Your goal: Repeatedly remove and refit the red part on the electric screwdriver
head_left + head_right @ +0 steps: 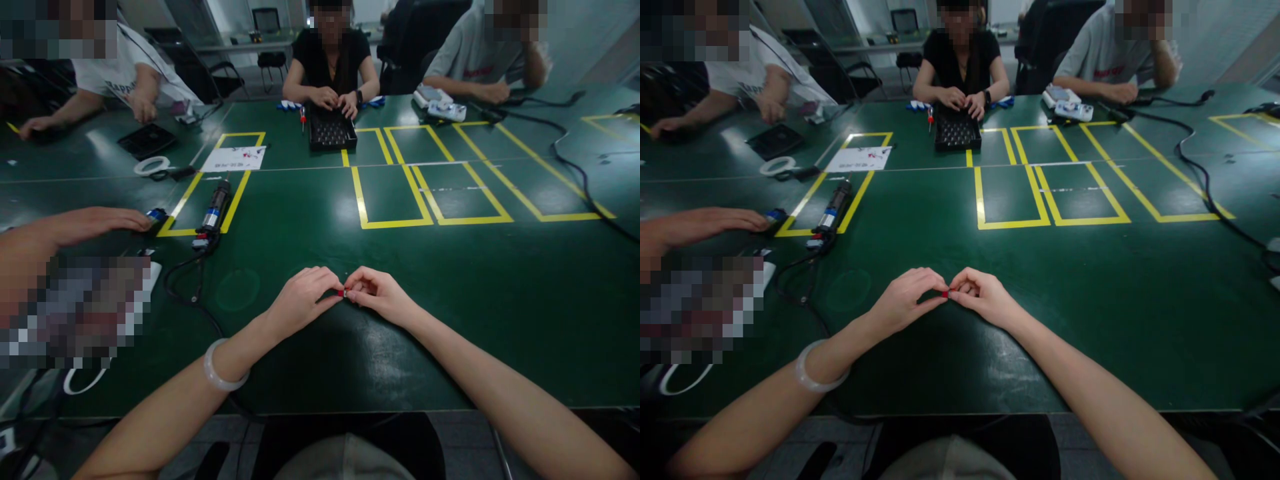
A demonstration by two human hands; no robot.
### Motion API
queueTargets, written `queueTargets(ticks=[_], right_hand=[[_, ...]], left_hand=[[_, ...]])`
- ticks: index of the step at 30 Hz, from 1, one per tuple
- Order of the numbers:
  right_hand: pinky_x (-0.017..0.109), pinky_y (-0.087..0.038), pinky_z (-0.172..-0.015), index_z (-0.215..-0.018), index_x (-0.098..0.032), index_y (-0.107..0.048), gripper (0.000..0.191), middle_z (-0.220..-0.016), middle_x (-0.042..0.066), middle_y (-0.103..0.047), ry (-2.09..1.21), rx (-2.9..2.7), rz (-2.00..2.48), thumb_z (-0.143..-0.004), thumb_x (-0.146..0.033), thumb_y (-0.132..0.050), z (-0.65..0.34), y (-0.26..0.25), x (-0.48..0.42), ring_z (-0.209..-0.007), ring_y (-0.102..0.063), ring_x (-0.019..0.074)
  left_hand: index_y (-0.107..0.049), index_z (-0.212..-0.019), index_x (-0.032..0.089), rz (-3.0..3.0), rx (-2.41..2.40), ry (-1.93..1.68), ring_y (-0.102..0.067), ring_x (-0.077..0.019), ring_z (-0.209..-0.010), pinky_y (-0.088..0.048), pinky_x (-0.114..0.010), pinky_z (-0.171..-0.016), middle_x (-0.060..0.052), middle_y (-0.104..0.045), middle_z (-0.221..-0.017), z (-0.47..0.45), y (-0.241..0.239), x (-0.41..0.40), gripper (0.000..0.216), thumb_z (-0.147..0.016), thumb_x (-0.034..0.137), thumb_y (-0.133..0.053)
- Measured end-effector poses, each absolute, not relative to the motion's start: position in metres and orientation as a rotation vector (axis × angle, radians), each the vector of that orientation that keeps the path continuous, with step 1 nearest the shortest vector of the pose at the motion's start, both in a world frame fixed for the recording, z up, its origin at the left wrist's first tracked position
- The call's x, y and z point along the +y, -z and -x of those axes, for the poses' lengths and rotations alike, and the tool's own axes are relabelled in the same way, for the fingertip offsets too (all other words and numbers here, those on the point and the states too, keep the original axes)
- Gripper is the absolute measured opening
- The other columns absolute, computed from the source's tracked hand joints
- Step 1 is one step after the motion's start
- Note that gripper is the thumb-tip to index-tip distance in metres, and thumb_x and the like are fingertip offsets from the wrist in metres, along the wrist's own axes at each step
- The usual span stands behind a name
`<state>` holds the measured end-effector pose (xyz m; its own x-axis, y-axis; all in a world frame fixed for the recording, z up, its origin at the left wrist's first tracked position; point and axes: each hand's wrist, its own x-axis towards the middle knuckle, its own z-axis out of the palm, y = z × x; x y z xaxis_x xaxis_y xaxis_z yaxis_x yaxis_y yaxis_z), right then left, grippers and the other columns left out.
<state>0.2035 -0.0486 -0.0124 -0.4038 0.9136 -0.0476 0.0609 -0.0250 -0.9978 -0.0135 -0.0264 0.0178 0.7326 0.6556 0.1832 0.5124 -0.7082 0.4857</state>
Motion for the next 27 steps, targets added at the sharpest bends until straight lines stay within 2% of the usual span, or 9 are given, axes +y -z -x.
queueTargets(ticks=[3,6,9,13,15,19,23,27], right_hand=[[0.023,-0.044,-0.057,-0.092,-0.017,-0.060,0.022,-0.075,0.000,-0.062,-1.486,-1.568,1.043,-0.085,-0.035,-0.069,-0.204,0.013,-0.049,-0.062,-0.055,0.0097],[0.023,-0.044,-0.058,-0.092,-0.017,-0.059,0.021,-0.075,0.000,-0.061,-1.448,-1.561,1.055,-0.084,-0.034,-0.069,-0.206,0.013,-0.049,-0.063,-0.055,0.0097],[0.023,-0.043,-0.057,-0.092,-0.017,-0.059,0.023,-0.073,-0.001,-0.060,-1.436,-1.547,1.084,-0.084,-0.036,-0.069,-0.207,0.013,-0.047,-0.060,-0.052,0.0091],[0.022,-0.042,-0.055,-0.092,-0.018,-0.060,0.024,-0.073,-0.001,-0.060,-1.426,-1.566,1.108,-0.084,-0.038,-0.070,-0.207,0.014,-0.047,-0.060,-0.052,0.0091],[0.022,-0.042,-0.055,-0.092,-0.018,-0.060,0.024,-0.073,-0.001,-0.060,-1.428,-1.579,1.114,-0.084,-0.038,-0.070,-0.207,0.014,-0.047,-0.060,-0.052,0.0091],[0.022,-0.040,-0.055,-0.093,-0.017,-0.060,0.022,-0.073,-0.002,-0.059,-1.431,-1.572,1.118,-0.084,-0.035,-0.069,-0.207,0.014,-0.046,-0.059,-0.051,0.0086],[0.022,-0.038,-0.055,-0.093,-0.017,-0.060,0.020,-0.072,-0.002,-0.057,-1.439,-1.561,1.122,-0.084,-0.033,-0.068,-0.207,0.013,-0.046,-0.059,-0.049,0.0085],[0.022,-0.037,-0.055,-0.093,-0.017,-0.060,0.020,-0.070,-0.003,-0.056,-1.437,-1.558,1.126,-0.084,-0.033,-0.068,-0.207,0.013,-0.046,-0.058,-0.048,0.0084]], left_hand=[[-0.063,-0.108,0.019,-2.572,0.845,-0.453,-0.060,-0.0187,-0.104,-0.045,-0.033,-0.093,-0.006,-0.066,-0.110,0.014,-0.021,-0.025,0.022,-0.098,0.035,-0.052],[-0.055,-0.130,0.022,-2.603,0.914,-0.483,-0.054,-0.0208,-0.123,-0.042,-0.036,-0.104,-0.008,-0.059,-0.130,0.025,-0.032,-0.009,0.037,-0.098,0.040,-0.050],[-0.046,-0.142,0.021,-2.628,1.304,-0.563,-0.044,-0.0262,-0.135,-0.034,-0.043,-0.113,-0.011,-0.047,-0.145,0.061,-0.038,0.024,0.050,-0.097,0.042,-0.049],[-0.041,-0.145,0.011,-2.391,2.056,-0.567,-0.032,-0.0427,-0.140,-0.030,-0.059,-0.112,-0.020,-0.032,-0.154,0.140,-0.025,0.070,0.072,-0.087,0.049,-0.060],[-0.038,-0.145,0.009,-2.174,2.266,-0.441,-0.031,-0.0477,-0.138,-0.032,-0.064,-0.106,-0.020,-0.033,-0.153,0.177,-0.015,0.084,0.081,-0.082,0.052,-0.064],[-0.045,-0.137,0.009,-2.030,2.294,-0.242,-0.050,-0.0413,-0.123,-0.043,-0.057,-0.095,-0.017,-0.054,-0.130,0.216,-0.005,0.096,0.072,-0.081,0.051,-0.062],[-0.047,-0.137,0.009,-2.075,2.247,-0.192,-0.053,-0.0407,-0.121,-0.044,-0.052,-0.096,-0.019,-0.054,-0.127,0.219,-0.007,0.097,0.074,-0.075,0.043,-0.070],[-0.047,-0.140,0.010,-2.142,2.190,-0.216,-0.052,-0.0368,-0.122,-0.043,-0.050,-0.102,-0.018,-0.052,-0.125,0.203,-0.007,0.091,0.073,-0.076,0.039,-0.069]])
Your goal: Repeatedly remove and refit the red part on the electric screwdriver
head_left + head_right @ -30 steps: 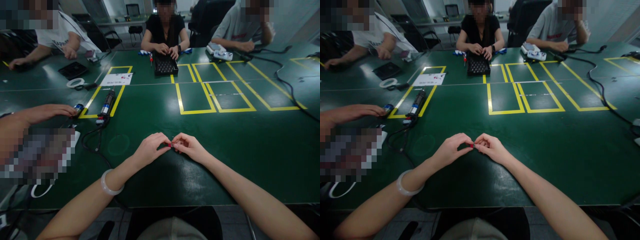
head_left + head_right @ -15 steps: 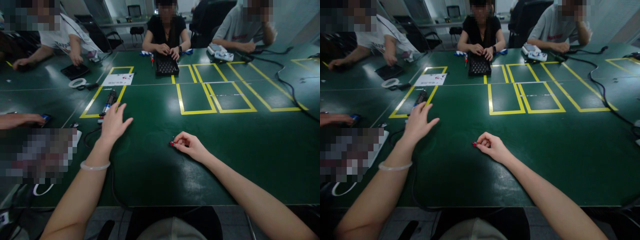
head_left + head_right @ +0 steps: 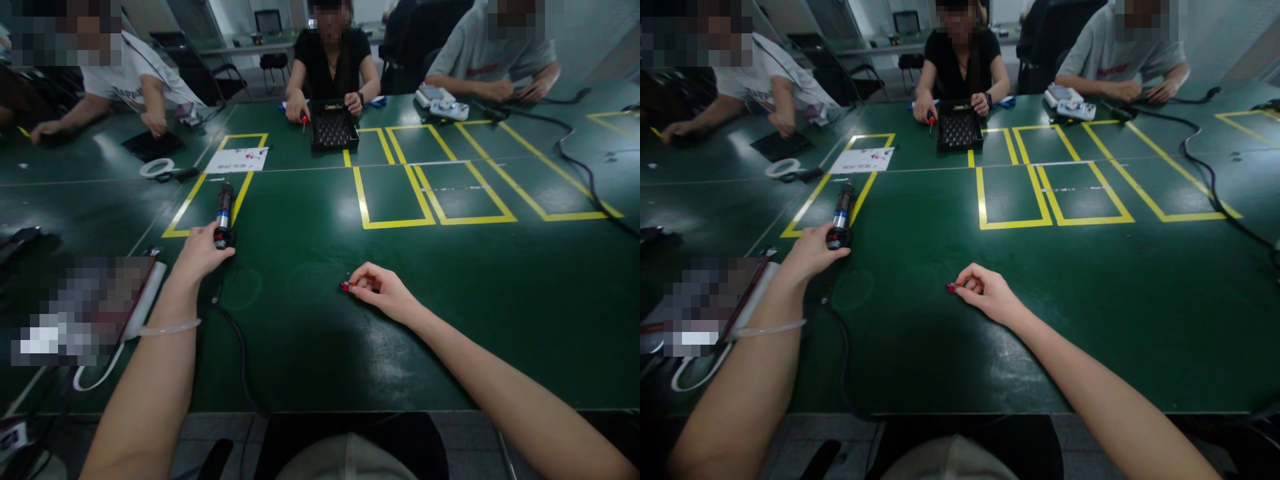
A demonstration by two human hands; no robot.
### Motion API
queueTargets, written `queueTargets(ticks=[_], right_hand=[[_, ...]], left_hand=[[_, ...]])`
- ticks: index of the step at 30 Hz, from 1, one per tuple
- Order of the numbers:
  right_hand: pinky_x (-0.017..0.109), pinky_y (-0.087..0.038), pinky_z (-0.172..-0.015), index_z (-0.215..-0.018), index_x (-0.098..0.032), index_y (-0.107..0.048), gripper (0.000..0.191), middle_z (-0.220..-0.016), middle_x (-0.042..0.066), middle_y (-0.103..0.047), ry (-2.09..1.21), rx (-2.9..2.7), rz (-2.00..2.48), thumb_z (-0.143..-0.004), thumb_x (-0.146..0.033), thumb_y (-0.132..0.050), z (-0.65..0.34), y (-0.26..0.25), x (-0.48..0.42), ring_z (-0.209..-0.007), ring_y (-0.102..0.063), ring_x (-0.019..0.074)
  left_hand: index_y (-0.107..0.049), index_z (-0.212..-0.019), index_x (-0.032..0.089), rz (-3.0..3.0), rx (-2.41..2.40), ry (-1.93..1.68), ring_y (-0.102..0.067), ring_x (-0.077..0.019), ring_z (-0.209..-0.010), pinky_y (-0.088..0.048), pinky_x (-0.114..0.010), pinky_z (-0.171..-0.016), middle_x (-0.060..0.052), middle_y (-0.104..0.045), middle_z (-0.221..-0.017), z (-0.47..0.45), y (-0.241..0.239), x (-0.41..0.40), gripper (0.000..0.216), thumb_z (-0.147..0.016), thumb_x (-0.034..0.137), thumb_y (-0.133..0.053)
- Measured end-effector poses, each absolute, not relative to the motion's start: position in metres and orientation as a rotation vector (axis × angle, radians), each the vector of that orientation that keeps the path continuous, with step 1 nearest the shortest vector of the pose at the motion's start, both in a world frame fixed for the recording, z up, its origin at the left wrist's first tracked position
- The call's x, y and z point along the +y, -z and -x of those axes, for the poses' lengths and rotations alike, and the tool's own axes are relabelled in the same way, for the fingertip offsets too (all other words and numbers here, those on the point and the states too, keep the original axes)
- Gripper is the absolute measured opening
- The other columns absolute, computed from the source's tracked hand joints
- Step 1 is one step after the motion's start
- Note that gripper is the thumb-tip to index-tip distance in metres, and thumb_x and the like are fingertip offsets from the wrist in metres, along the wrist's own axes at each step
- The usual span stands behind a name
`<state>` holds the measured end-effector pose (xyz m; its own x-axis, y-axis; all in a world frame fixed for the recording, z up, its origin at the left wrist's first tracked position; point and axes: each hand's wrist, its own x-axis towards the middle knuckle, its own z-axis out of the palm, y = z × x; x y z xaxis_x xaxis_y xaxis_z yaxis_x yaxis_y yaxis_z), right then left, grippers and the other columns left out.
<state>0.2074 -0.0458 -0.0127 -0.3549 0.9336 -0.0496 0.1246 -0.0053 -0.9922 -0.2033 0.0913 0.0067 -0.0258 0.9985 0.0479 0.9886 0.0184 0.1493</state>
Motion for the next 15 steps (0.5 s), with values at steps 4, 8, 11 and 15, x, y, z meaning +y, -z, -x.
queueTargets(ticks=[4,8,11,15], right_hand=[[0.022,-0.037,-0.055,-0.093,-0.017,-0.060,0.020,-0.070,-0.003,-0.055,-1.426,-1.557,1.130,-0.084,-0.033,-0.068,-0.208,0.012,-0.045,-0.057,-0.048,0.0084],[0.022,-0.037,-0.054,-0.092,-0.017,-0.060,0.019,-0.070,-0.003,-0.055,-1.401,-1.561,1.123,-0.084,-0.033,-0.067,-0.208,0.012,-0.045,-0.057,-0.047,0.0084],[0.023,-0.037,-0.054,-0.092,-0.017,-0.060,0.017,-0.071,-0.003,-0.055,-1.360,-1.595,1.122,-0.085,-0.031,-0.065,-0.208,0.013,-0.046,-0.057,-0.047,0.0085],[0.023,-0.040,-0.056,-0.094,-0.018,-0.061,0.010,-0.072,-0.002,-0.053,-1.207,-1.683,1.128,-0.088,-0.027,-0.062,-0.209,0.013,-0.046,-0.058,-0.048,0.0092]], left_hand=[[-0.048,-0.140,0.013,-2.177,2.143,-0.269,-0.050,-0.0347,-0.121,-0.045,-0.048,-0.103,-0.018,-0.050,-0.123,0.173,-0.001,0.080,0.077,-0.073,0.043,-0.071],[-0.047,-0.142,0.014,-2.205,1.964,-0.400,-0.049,-0.0329,-0.124,-0.042,-0.047,-0.108,-0.016,-0.048,-0.127,0.129,0.000,0.062,0.077,-0.074,0.044,-0.068],[-0.043,-0.146,0.014,-2.199,1.785,-0.468,-0.046,-0.0314,-0.128,-0.038,-0.045,-0.112,-0.015,-0.045,-0.131,0.094,-0.002,0.044,0.079,-0.075,0.041,-0.066],[-0.036,-0.151,0.017,-2.204,1.545,-0.482,-0.044,-0.0309,-0.130,-0.035,-0.045,-0.115,-0.014,-0.041,-0.136,0.050,-0.004,0.018,0.081,-0.077,0.037,-0.064]])
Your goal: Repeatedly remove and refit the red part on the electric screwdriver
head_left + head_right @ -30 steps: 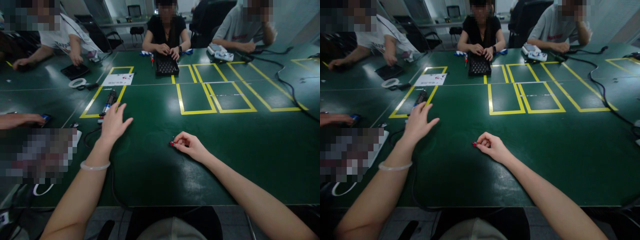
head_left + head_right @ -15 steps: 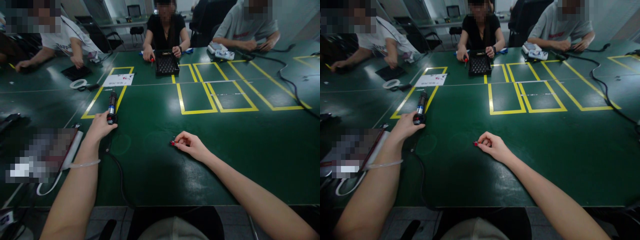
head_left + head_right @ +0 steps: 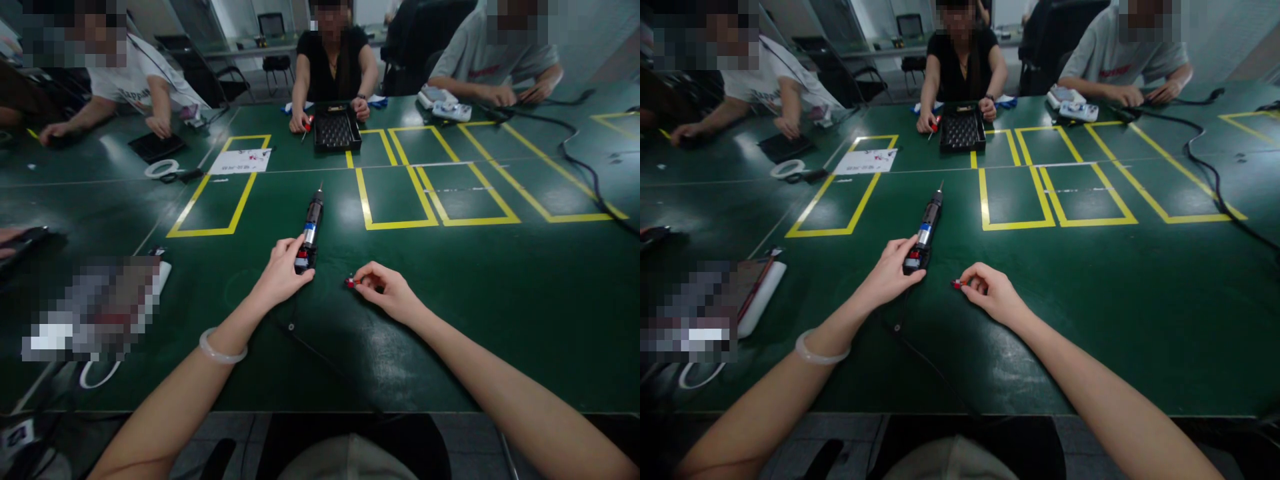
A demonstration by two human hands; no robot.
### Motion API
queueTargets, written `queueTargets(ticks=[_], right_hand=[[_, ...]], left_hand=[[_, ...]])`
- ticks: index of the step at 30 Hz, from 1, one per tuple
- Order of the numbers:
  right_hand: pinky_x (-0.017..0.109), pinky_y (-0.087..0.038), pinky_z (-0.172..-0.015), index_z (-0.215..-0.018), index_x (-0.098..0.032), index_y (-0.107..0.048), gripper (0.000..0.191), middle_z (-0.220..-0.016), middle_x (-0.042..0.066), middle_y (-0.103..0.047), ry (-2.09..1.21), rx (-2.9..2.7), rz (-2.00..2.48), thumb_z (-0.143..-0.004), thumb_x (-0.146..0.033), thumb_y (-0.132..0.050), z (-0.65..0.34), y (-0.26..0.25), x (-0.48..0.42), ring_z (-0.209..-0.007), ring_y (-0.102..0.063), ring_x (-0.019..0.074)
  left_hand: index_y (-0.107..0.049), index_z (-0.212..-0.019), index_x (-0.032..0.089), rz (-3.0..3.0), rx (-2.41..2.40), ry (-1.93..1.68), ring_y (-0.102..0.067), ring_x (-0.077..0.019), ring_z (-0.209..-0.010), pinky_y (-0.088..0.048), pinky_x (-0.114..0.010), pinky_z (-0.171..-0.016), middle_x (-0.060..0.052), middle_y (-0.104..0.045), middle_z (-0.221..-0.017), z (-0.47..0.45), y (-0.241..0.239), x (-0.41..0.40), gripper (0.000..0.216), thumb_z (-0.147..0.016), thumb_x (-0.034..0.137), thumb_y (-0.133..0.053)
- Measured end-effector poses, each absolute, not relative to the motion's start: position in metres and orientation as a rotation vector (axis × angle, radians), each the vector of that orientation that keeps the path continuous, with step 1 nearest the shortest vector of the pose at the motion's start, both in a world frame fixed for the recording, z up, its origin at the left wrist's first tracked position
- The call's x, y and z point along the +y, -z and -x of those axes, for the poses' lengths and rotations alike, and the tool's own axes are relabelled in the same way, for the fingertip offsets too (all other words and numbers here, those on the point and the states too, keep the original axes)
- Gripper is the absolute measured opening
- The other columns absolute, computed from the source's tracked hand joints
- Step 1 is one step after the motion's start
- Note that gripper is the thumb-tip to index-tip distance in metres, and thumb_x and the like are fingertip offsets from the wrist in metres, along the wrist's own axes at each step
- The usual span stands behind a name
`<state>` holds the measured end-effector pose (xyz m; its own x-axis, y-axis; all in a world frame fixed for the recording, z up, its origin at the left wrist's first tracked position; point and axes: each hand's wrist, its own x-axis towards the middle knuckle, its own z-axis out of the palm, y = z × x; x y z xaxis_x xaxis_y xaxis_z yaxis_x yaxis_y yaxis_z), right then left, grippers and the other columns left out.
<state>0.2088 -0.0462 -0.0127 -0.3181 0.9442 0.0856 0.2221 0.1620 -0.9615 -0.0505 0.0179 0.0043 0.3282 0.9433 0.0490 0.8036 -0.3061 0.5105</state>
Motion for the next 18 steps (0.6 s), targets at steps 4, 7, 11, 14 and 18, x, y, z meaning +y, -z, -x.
queueTargets(ticks=[4,7,11,14,18], right_hand=[[0.024,-0.043,-0.060,-0.095,-0.019,-0.061,0.006,-0.082,0.001,-0.056,-0.932,-1.840,1.126,-0.089,-0.019,-0.059,-0.211,0.011,-0.047,-0.066,-0.052,0.0110],[0.025,-0.045,-0.065,-0.095,-0.019,-0.060,0.007,-0.090,0.003,-0.057,-0.785,-1.965,1.135,-0.090,-0.015,-0.056,-0.210,0.011,-0.048,-0.072,-0.055,0.0127],[0.026,-0.047,-0.068,-0.095,-0.021,-0.058,0.009,-0.094,0.003,-0.058,-0.682,-2.047,1.189,-0.090,-0.014,-0.056,-0.206,0.012,-0.050,-0.075,-0.057,0.0138],[0.026,-0.048,-0.072,-0.094,-0.022,-0.059,0.007,-0.098,0.004,-0.059,-0.601,-2.113,1.217,-0.091,-0.016,-0.056,-0.202,0.015,-0.050,-0.083,-0.060,0.0158],[0.029,-0.050,-0.080,-0.097,-0.023,-0.063,0.007,-0.102,0.006,-0.060,-0.546,-2.115,1.219,-0.094,-0.021,-0.056,-0.202,0.019,-0.050,-0.092,-0.061,0.0180]], left_hand=[[-0.035,-0.152,0.018,-2.224,1.372,-0.485,-0.042,-0.0302,-0.131,-0.034,-0.044,-0.115,-0.013,-0.040,-0.136,0.019,-0.006,-0.007,0.080,-0.078,0.030,-0.063],[-0.037,-0.151,0.018,-2.254,1.298,-0.491,-0.043,-0.0303,-0.128,-0.037,-0.045,-0.113,-0.014,-0.041,-0.136,0.007,-0.009,-0.021,0.077,-0.078,0.027,-0.062],[-0.038,-0.150,0.019,-2.276,1.263,-0.478,-0.045,-0.0308,-0.125,-0.040,-0.046,-0.110,-0.014,-0.043,-0.136,0.000,-0.011,-0.029,0.076,-0.078,0.025,-0.061],[-0.036,-0.151,0.021,-2.274,1.263,-0.470,-0.044,-0.0317,-0.126,-0.041,-0.047,-0.109,-0.014,-0.043,-0.136,0.000,-0.010,-0.030,0.078,-0.078,0.027,-0.062],[-0.036,-0.151,0.024,-2.294,1.274,-0.463,-0.046,-0.0322,-0.125,-0.043,-0.047,-0.107,-0.014,-0.044,-0.136,0.000,-0.009,-0.030,0.078,-0.078,0.028,-0.063]])
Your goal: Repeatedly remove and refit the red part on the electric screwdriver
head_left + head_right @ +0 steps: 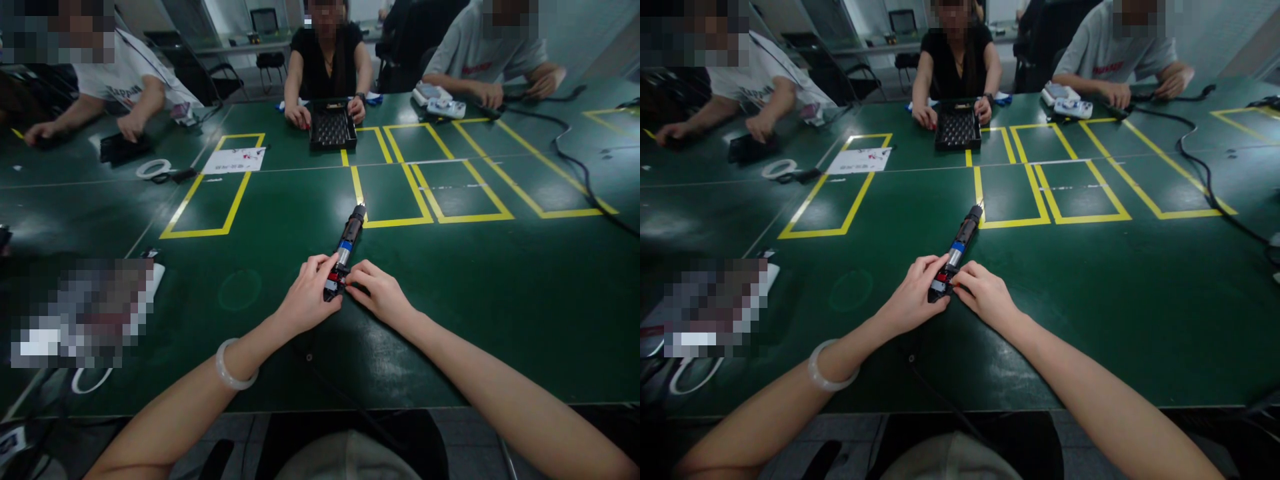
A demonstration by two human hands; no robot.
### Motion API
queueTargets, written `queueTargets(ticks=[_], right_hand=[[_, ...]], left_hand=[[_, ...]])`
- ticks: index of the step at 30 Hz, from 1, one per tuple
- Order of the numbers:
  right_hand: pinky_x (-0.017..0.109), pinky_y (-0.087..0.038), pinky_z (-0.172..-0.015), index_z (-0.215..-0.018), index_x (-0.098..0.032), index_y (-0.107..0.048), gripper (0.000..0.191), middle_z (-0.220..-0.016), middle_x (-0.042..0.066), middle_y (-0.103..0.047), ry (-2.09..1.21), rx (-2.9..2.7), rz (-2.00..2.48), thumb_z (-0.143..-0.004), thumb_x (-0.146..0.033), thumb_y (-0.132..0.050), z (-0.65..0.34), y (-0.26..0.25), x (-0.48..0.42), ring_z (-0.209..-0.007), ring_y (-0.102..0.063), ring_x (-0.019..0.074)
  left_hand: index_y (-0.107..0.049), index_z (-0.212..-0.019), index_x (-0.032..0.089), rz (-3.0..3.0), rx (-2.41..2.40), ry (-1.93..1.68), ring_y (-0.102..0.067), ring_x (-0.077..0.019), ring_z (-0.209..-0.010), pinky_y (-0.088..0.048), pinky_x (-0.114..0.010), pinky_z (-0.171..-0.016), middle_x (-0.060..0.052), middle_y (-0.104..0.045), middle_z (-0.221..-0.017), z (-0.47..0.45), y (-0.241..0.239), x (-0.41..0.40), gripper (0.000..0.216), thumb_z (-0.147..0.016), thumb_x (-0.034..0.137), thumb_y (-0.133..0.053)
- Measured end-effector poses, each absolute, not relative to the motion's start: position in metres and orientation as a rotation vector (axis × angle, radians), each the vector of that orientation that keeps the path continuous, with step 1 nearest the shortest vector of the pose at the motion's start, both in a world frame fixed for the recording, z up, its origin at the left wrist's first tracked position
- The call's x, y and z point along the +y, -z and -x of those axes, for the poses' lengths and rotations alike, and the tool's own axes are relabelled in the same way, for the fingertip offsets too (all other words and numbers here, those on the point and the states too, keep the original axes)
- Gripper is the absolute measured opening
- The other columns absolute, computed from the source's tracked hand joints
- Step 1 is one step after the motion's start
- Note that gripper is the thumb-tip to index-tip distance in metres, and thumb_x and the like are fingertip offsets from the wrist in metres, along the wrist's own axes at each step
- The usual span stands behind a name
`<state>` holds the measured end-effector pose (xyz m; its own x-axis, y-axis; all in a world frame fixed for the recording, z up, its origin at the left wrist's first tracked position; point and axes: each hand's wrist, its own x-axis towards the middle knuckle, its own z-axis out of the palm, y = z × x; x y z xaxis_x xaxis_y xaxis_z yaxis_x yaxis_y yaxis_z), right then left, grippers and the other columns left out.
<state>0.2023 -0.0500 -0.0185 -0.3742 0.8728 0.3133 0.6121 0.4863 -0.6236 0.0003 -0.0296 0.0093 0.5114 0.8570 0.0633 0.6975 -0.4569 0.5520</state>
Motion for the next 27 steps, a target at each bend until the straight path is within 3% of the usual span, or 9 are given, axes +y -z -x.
queueTargets(ticks=[12,27], right_hand=[[0.034,-0.055,-0.088,-0.106,-0.021,-0.069,0.020,-0.107,0.008,-0.068,-0.589,-2.056,1.119,-0.095,-0.020,-0.053,-0.203,0.017,-0.054,-0.098,-0.067,0.0198],[0.030,-0.053,-0.079,-0.110,-0.023,-0.064,0.022,-0.111,0.007,-0.065,-0.730,-2.069,1.135,-0.094,-0.016,-0.050,-0.210,0.012,-0.052,-0.095,-0.065,0.0174]], left_hand=[[-0.039,-0.149,0.025,-2.478,1.486,-0.268,-0.055,-0.0291,-0.108,-0.051,-0.039,-0.082,-0.013,-0.053,-0.122,-0.007,-0.018,-0.022,0.068,-0.088,0.052,-0.055],[-0.033,-0.152,0.028,-2.581,1.734,-0.056,-0.054,-0.0321,-0.107,-0.050,-0.041,-0.083,-0.014,-0.049,-0.128,0.042,-0.023,0.008,0.070,-0.090,0.053,-0.053]])
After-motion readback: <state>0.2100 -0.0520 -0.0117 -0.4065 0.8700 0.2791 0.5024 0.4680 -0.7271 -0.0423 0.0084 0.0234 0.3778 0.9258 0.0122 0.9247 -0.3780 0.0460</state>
